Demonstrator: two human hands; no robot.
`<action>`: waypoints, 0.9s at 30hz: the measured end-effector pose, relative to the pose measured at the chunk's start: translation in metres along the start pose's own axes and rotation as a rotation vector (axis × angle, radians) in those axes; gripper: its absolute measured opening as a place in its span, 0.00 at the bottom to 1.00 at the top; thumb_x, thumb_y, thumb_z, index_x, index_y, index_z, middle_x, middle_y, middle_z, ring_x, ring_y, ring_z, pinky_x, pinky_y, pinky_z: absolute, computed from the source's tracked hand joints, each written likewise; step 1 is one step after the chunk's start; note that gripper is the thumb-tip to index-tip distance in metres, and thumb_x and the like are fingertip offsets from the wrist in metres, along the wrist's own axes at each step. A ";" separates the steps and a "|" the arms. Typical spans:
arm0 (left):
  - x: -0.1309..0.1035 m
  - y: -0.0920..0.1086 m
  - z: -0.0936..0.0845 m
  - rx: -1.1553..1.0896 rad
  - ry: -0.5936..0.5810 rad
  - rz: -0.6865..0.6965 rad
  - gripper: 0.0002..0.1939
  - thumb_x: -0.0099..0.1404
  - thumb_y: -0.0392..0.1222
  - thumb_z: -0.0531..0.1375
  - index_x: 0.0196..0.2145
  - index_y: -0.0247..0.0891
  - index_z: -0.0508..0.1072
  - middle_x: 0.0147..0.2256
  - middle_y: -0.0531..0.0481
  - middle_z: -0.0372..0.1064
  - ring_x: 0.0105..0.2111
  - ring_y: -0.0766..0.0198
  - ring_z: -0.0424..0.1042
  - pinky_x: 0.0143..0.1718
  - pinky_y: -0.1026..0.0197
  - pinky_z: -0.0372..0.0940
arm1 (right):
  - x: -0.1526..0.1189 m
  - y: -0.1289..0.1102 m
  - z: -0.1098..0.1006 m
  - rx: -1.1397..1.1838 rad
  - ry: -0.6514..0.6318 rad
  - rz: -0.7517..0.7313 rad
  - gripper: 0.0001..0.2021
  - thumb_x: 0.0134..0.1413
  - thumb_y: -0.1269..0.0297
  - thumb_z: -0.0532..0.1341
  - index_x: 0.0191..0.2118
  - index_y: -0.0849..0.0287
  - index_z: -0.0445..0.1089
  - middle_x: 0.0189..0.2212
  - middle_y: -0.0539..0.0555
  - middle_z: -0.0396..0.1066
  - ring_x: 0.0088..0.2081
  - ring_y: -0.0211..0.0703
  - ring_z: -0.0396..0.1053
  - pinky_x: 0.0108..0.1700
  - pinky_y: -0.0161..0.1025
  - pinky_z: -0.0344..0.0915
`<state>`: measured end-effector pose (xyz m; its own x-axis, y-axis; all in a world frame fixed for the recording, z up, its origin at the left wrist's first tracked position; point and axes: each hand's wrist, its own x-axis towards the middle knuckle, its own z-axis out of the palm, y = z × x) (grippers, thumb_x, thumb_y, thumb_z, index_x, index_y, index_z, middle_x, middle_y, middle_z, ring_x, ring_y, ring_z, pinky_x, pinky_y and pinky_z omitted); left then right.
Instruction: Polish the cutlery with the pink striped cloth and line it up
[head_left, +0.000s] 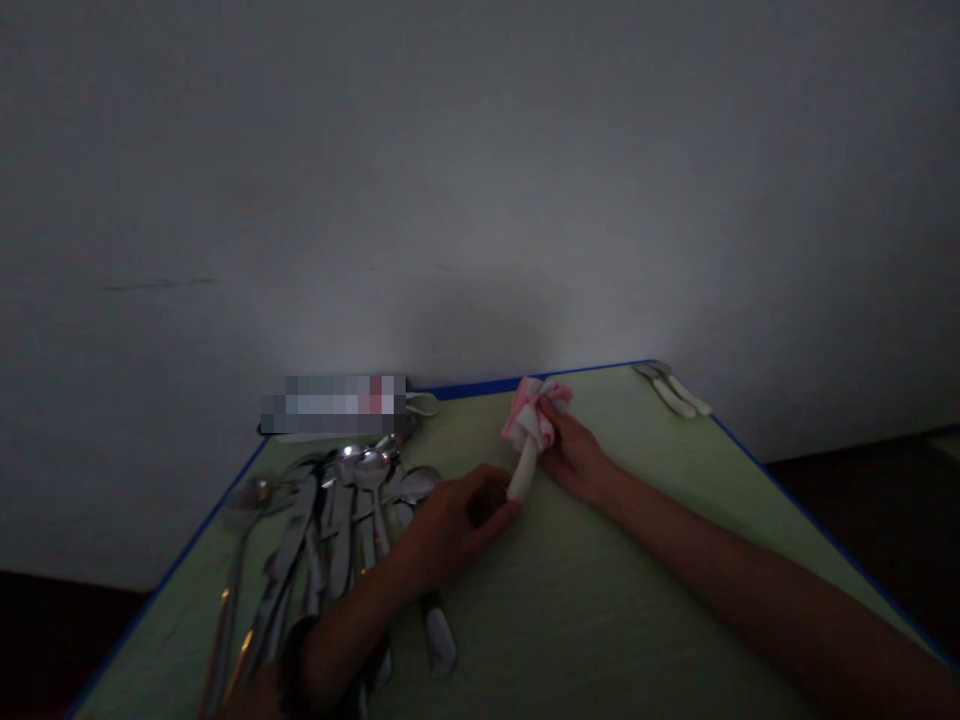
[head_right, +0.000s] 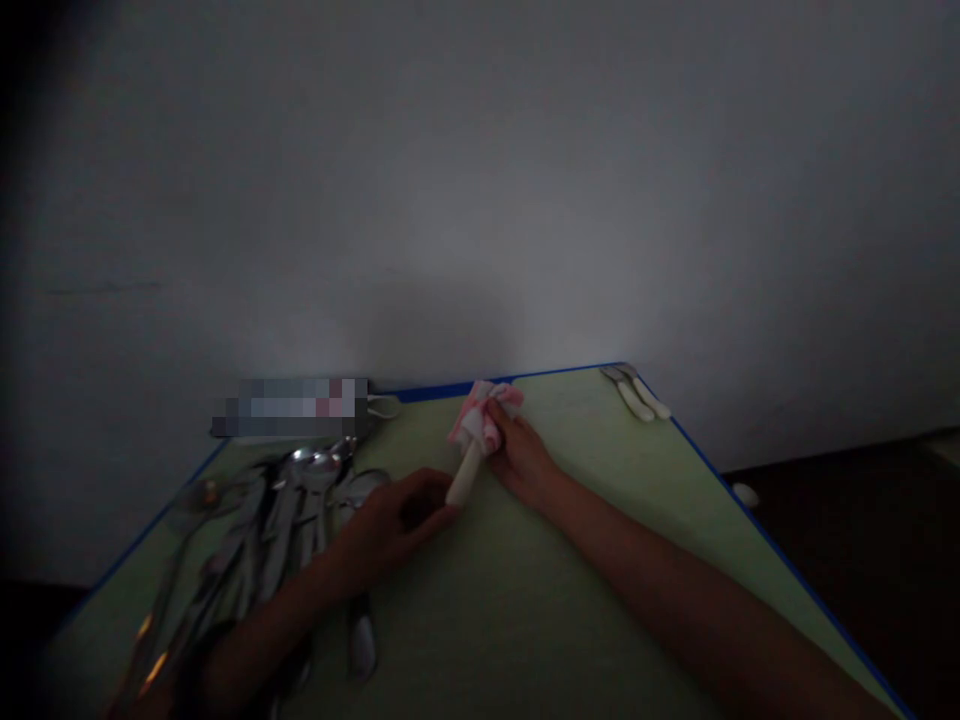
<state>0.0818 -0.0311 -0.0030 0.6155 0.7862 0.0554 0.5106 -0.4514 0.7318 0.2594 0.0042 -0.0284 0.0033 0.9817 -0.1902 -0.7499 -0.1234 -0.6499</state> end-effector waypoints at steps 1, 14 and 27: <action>0.000 0.000 0.000 0.006 -0.008 0.006 0.11 0.62 0.46 0.55 0.39 0.39 0.69 0.27 0.55 0.71 0.25 0.67 0.68 0.26 0.67 0.59 | 0.000 0.000 0.000 0.004 0.000 0.001 0.13 0.40 0.58 0.67 0.30 0.59 0.67 0.23 0.46 0.66 0.25 0.33 0.60 0.34 0.34 0.60; 0.003 -0.004 -0.002 -0.071 0.057 -0.003 0.06 0.62 0.42 0.55 0.36 0.39 0.69 0.28 0.54 0.69 0.28 0.67 0.68 0.29 0.66 0.60 | -0.010 0.007 -0.003 -0.356 -0.132 -0.074 0.14 0.43 0.55 0.63 0.22 0.60 0.63 0.15 0.44 0.59 0.19 0.31 0.54 0.25 0.33 0.52; 0.004 -0.009 -0.004 -0.183 0.299 -0.055 0.14 0.65 0.46 0.50 0.24 0.38 0.64 0.20 0.57 0.61 0.22 0.68 0.61 0.23 0.67 0.55 | -0.030 -0.005 0.006 -1.150 -0.614 -0.141 0.09 0.46 0.59 0.61 0.29 0.60 0.70 0.22 0.48 0.65 0.23 0.33 0.58 0.25 0.31 0.55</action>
<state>0.0770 -0.0221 -0.0068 0.3729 0.9083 0.1894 0.4051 -0.3430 0.8475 0.2593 -0.0238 -0.0145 -0.4938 0.8643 0.0956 0.2231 0.2322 -0.9468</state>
